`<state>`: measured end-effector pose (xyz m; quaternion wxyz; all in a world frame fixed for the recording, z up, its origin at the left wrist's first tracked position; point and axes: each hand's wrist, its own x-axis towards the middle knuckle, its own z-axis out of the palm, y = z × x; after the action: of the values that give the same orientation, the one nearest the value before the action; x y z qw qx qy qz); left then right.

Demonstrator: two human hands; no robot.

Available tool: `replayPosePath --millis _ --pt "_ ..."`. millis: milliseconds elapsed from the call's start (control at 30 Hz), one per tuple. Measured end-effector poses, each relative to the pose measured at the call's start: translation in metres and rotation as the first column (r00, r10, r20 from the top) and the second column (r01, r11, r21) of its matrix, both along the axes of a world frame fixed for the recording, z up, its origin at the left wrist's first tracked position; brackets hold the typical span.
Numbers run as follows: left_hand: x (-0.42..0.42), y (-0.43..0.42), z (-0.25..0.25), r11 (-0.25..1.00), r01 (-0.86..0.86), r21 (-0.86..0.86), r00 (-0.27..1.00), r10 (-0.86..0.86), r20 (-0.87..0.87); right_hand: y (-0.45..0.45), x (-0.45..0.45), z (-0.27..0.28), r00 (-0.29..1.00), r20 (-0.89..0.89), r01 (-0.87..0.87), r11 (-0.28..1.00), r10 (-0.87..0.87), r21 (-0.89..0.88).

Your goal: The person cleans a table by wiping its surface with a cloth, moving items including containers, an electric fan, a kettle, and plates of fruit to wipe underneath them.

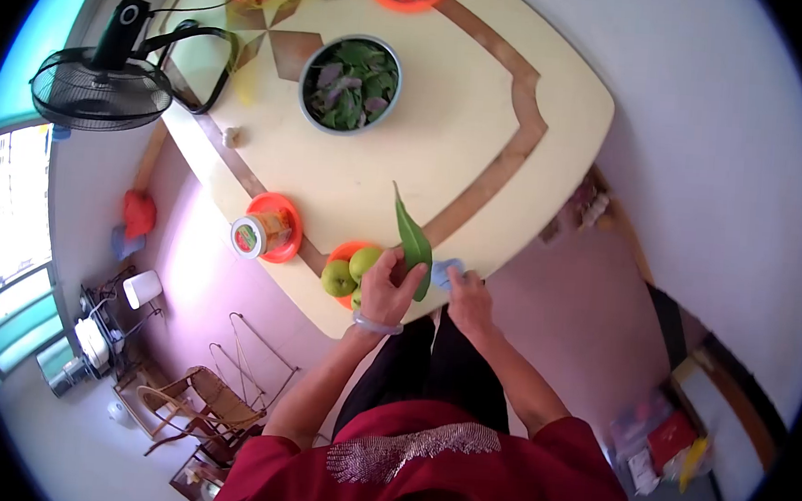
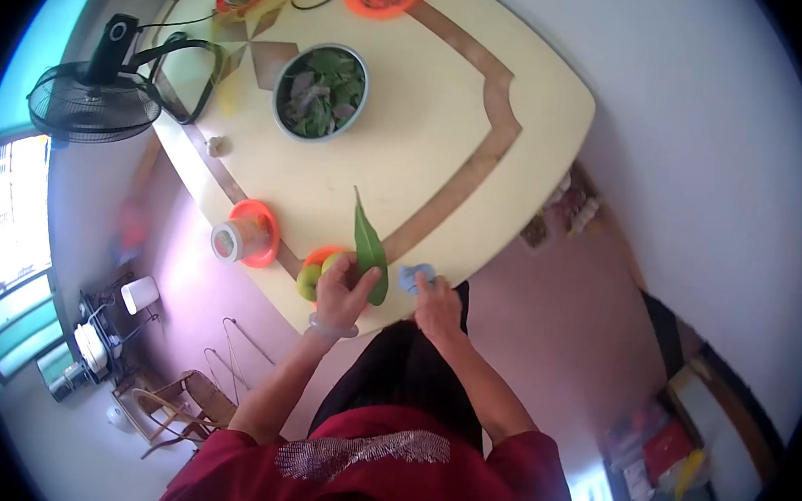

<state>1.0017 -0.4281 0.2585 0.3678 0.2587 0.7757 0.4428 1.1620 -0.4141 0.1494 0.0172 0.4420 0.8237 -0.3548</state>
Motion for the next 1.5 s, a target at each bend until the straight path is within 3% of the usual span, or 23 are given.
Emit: replayPosePath --millis 33,67,167,200,333,433,467,533,633,667,733,800,900,1000,1133,1233,1367,1433,1500 --pt "-0.004 0.014 -0.004 0.999 -0.009 -0.047 1.0 0.008 -0.019 0.02 0.0 -0.002 0.998 -0.056 0.015 0.98 -0.004 0.199" --pt "-0.009 0.028 -0.008 0.995 -0.014 -0.097 0.999 0.011 -0.035 0.042 -0.002 -0.004 0.998 -0.055 -0.007 0.967 0.022 0.256" --pt "-0.015 0.048 -0.048 0.99 -0.088 -0.11 0.996 0.088 -0.007 0.096 -0.007 0.001 0.95 -0.15 -0.213 0.918 0.275 0.335" --pt "-0.015 0.052 -0.063 0.986 -0.107 -0.125 0.994 0.106 -0.013 0.11 -0.005 -0.002 0.92 -0.103 -0.356 0.916 0.378 0.183" --pt "-0.017 0.055 -0.114 0.961 -0.203 -0.19 0.973 0.22 0.076 0.178 -0.018 -0.034 0.948 -0.139 -0.247 0.935 0.288 0.256" --pt "-0.027 0.06 -0.115 0.906 -0.192 -0.377 0.981 0.18 -0.068 0.249 -0.027 -0.064 0.99 -0.107 -0.046 0.923 0.094 0.382" --pt "-0.028 0.056 -0.126 0.878 -0.277 -0.39 0.947 0.181 -0.266 0.276 -0.032 -0.066 0.984 -0.175 0.053 0.885 0.032 0.462" --pt "-0.026 0.046 -0.157 0.825 -0.431 -0.366 0.777 0.134 -0.615 0.321 -0.038 -0.072 0.992 -0.114 0.107 0.791 -0.048 0.602" --pt "-0.058 0.076 -0.133 0.849 -0.378 -0.369 0.916 0.286 -0.28 0.358 -0.039 -0.091 0.987 -0.044 0.147 0.776 -0.153 0.613" --pt "-0.07 0.089 -0.126 0.844 -0.354 -0.402 0.919 0.394 0.018 0.358 -0.044 -0.09 0.982 0.02 0.13 0.742 -0.189 0.657" --pt "-0.083 0.122 -0.109 0.772 -0.512 -0.378 0.705 0.628 0.329 0.356 -0.048 -0.09 0.976 0.034 0.132 0.707 -0.215 0.695" --pt "-0.097 0.148 -0.116 0.619 -0.701 -0.355 0.379 0.745 0.549 0.353 -0.049 -0.091 0.974 0.033 0.135 0.691 -0.225 0.71" --pt "-0.117 0.163 -0.143 0.383 -0.872 -0.305 0.051 0.69 0.722 0.359 -0.047 -0.091 0.977 0.005 0.145 0.676 -0.214 0.722" --pt "-0.129 0.161 -0.17 0.404 -0.908 -0.108 0.239 0.713 0.659 0.358 -0.048 -0.09 0.977 -0.016 0.16 0.677 -0.214 0.718" --pt "-0.122 0.177 -0.145 0.388 -0.906 -0.17 0.249 0.812 0.528 0.359 -0.048 -0.092 0.97 -0.047 0.203 0.688 -0.239 0.697" --pt "-0.095 0.194 -0.126 0.546 -0.831 -0.109 0.391 0.712 0.583 0.36 -0.046 -0.095 0.971 -0.032 0.193 0.704 -0.235 0.683" --pt "-0.069 0.243 -0.106 0.848 -0.529 -0.042 0.665 0.445 0.6 0.358 -0.045 -0.096 0.962 0.046 0.182 0.759 -0.269 0.625" --pt "-0.063 0.273 -0.106 0.938 -0.337 -0.082 0.793 0.33 0.512 0.359 -0.039 -0.1 0.965 0.062 0.166 0.776 -0.255 0.608" --pt "-0.057 0.302 -0.104 0.986 -0.164 -0.018 0.86 0.152 0.487 0.36 -0.037 -0.099 0.973 0.003 0.192 0.815 -0.231 0.546"
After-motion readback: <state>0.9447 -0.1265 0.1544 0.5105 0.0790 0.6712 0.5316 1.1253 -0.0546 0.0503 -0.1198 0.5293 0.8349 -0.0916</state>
